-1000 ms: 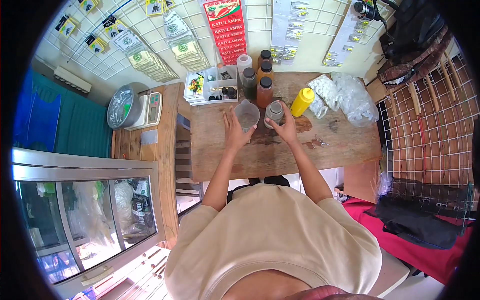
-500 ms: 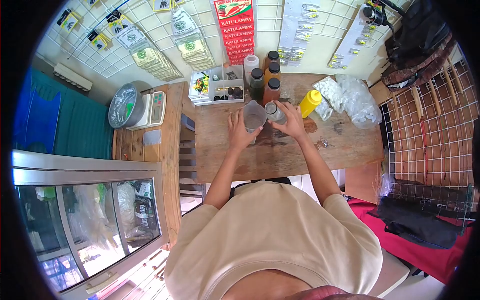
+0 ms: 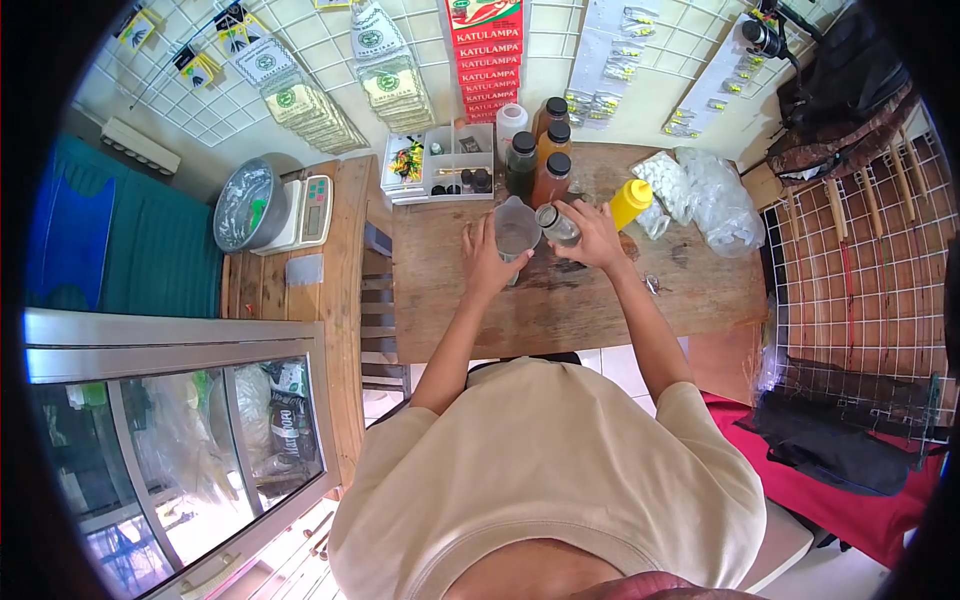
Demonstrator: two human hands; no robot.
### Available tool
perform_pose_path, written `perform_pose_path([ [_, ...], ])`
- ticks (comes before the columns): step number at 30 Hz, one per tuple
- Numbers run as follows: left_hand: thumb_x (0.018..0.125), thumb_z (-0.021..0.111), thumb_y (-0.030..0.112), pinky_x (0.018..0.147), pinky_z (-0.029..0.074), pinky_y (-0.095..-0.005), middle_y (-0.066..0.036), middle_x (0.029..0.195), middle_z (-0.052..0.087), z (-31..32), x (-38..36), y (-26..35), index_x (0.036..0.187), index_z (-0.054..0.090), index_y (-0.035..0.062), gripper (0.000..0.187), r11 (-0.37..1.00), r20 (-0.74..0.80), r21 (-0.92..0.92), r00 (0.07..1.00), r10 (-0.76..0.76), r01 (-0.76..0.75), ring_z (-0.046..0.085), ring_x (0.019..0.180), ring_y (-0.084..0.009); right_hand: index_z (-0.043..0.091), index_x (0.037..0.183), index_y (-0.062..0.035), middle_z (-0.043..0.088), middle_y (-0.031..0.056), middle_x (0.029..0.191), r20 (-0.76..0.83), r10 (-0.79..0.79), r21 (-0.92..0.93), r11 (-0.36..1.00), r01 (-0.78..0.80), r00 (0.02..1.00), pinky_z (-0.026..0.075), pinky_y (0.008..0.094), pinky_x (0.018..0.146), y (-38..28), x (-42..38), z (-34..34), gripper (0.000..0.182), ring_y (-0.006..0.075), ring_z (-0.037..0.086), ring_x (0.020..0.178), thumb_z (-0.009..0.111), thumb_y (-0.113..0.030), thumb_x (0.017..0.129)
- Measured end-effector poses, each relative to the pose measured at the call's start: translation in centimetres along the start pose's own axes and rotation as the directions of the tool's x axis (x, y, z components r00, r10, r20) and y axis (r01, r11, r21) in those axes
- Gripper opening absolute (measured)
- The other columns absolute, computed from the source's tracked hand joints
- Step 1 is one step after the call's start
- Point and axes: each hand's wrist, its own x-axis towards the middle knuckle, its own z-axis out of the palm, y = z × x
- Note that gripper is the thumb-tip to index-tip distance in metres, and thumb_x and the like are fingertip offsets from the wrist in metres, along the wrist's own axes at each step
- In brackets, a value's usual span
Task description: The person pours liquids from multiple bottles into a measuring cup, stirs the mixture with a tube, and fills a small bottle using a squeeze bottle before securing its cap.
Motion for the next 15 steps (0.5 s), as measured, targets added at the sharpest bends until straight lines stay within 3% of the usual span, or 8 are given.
perform_pose_path([
  [5, 0.065, 0.081, 0.046, 0.109, 0.029, -0.0536, -0.015, 0.142, 0.040, -0.06, 0.07, 0.19, 0.142, 0.035, 0.0053, 0.098, 0.999, 0.022, 0.008, 0.999, -0.047, 0.047, 0.032, 0.130, -0.0461, 0.057, 0.125, -0.0137, 0.057, 0.0063, 0.095, 0.042, -0.032, -0.040, 0.999, 0.034, 0.999, 0.034, 0.0395, 0.075, 0.18, 0.24, -0.08, 0.073, 0.0247, 0.058, 0.086, 0.076, -0.044, 0.062],
  [7, 0.065, 0.081, 0.046, 0.108, 0.029, -0.0539, -0.014, 0.142, 0.040, -0.23, 0.09, 0.34, 0.142, 0.034, 0.0055, 0.099, 0.999, 0.026, 0.011, 0.998, -0.052, 0.052, 0.032, 0.129, -0.0461, 0.055, 0.129, -0.0161, 0.060, 0.0086, 0.105, 0.138, 0.010, -0.067, 0.998, -0.001, 0.990, 0.033, 0.0406, 0.081, 0.16, 0.33, -0.23, 0.075, 0.0252, 0.060, 0.097, 0.075, -0.046, 0.063],
  [15, 0.064, 0.082, 0.044, 0.107, 0.031, -0.0549, -0.014, 0.142, 0.040, -0.35, 0.14, 0.45, 0.142, 0.034, 0.0065, 0.099, 0.998, 0.041, -0.023, 0.997, -0.061, 0.062, 0.032, 0.129, -0.0464, 0.055, 0.129, -0.0173, 0.060, 0.0103, 0.110, 0.230, 0.036, -0.059, 0.998, -0.023, 0.972, 0.034, 0.0412, 0.084, 0.31, 0.92, -0.45, 0.078, 0.0266, 0.061, 0.099, 0.078, -0.044, 0.060],
])
